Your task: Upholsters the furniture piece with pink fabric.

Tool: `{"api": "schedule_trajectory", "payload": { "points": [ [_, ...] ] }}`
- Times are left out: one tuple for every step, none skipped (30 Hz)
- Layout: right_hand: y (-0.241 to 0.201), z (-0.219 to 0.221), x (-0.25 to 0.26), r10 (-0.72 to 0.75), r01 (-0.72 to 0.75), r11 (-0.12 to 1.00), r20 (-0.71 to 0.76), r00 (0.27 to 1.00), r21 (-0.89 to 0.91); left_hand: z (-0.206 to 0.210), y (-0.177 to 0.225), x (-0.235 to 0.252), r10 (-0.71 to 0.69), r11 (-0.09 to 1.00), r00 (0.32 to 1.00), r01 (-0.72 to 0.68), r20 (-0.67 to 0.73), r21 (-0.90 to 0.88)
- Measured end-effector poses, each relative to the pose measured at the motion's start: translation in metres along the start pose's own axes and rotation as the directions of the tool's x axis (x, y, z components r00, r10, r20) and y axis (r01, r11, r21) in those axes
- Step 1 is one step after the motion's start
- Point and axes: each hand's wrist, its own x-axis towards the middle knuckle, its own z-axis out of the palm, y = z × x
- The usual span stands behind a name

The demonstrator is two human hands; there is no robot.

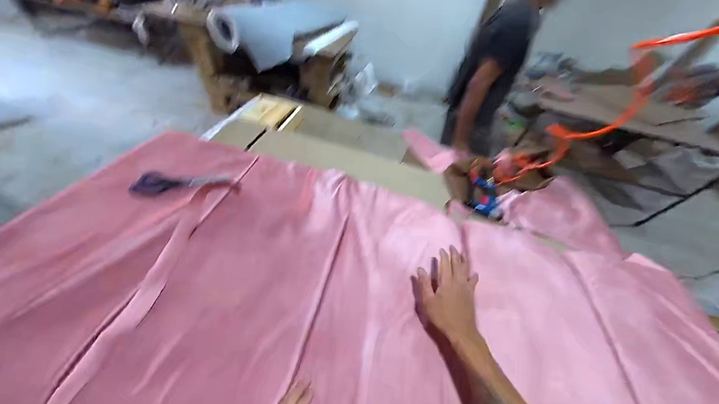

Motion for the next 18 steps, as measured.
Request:
{"api": "schedule_trajectory", "payload": {
  "points": [
    [-0.042,0.001,-0.039,-0.152,0.149,0.987,0.058,0.987,0.060,-0.010,-0.001,-0.003,-0.028,0.995,1.000,0.029,0.010,-0.100],
    [-0.080,0.001,-0.078,-0.323,0.309,0.943,0.118,0.939,0.128,-0.016,-0.001,-0.003,-0.037,0.985,0.999,0.037,0.002,-0.170],
    [-0.110,0.005,-0.115,-0.494,0.465,0.867,0.175,0.852,0.182,-0.018,0.000,-0.002,-0.039,0.975,0.999,0.034,-0.017,-0.221],
    [-0.128,0.013,-0.144,-0.634,0.596,0.772,0.189,0.750,0.223,-0.016,0.002,-0.002,-0.042,0.966,0.998,0.029,-0.043,-0.256],
    [-0.135,0.023,-0.158,-0.709,0.665,0.705,0.196,0.678,0.247,-0.013,0.003,-0.001,-0.054,0.963,0.997,0.036,-0.060,-0.267],
    [-0.136,0.031,-0.153,-0.730,0.684,0.683,0.223,0.646,0.257,-0.010,0.002,0.002,-0.065,0.965,0.995,0.044,-0.073,-0.258],
    [-0.133,0.038,-0.133,-0.725,0.677,0.689,0.263,0.637,0.259,-0.007,0.001,0.007,-0.071,0.970,0.993,0.047,-0.092,-0.239],
    [-0.127,0.044,-0.101,-0.721,0.680,0.692,0.286,0.631,0.242,-0.004,0.002,0.015,-0.077,0.978,0.991,0.054,-0.109,-0.201],
    [-0.122,0.049,-0.064,-0.715,0.685,0.696,0.293,0.634,0.215,-0.001,0.005,0.027,-0.090,0.985,0.988,0.069,-0.126,-0.158],
    [-0.118,0.054,-0.024,-0.697,0.676,0.712,0.303,0.650,0.191,-0.002,0.009,0.041,-0.101,0.989,0.985,0.085,-0.136,-0.123],
    [-0.115,0.060,0.016,-0.677,0.665,0.729,0.306,0.669,0.159,-0.005,0.011,0.059,-0.117,0.989,0.984,0.103,-0.134,-0.105],
    [-0.112,0.069,0.057,-0.673,0.668,0.733,0.278,0.686,0.126,-0.011,0.011,0.081,-0.132,0.988,0.983,0.120,-0.124,-0.097],
    [-0.109,0.078,0.096,-0.677,0.674,0.731,0.242,0.695,0.107,-0.018,0.009,0.106,-0.148,0.986,0.983,0.137,-0.106,-0.098],
    [-0.107,0.088,0.133,-0.680,0.681,0.727,0.224,0.698,0.088,-0.025,0.006,0.134,-0.164,0.982,0.983,0.156,-0.079,-0.105],
    [-0.106,0.096,0.167,-0.684,0.687,0.723,0.212,0.698,0.071,-0.032,0.004,0.164,-0.176,0.980,0.983,0.169,-0.060,-0.106],
    [-0.105,0.102,0.194,-0.679,0.686,0.726,0.206,0.705,0.050,-0.040,0.003,0.193,-0.189,0.978,0.981,0.184,-0.047,-0.099],
    [-0.105,0.108,0.214,-0.656,0.666,0.746,0.209,0.725,0.031,-0.046,0.000,0.220,-0.201,0.977,0.979,0.197,-0.039,-0.084],
    [-0.105,0.113,0.229,-0.617,0.629,0.777,0.219,0.756,0.019,-0.051,-0.002,0.247,-0.208,0.976,0.978,0.205,-0.036,-0.068]
  ]
}}
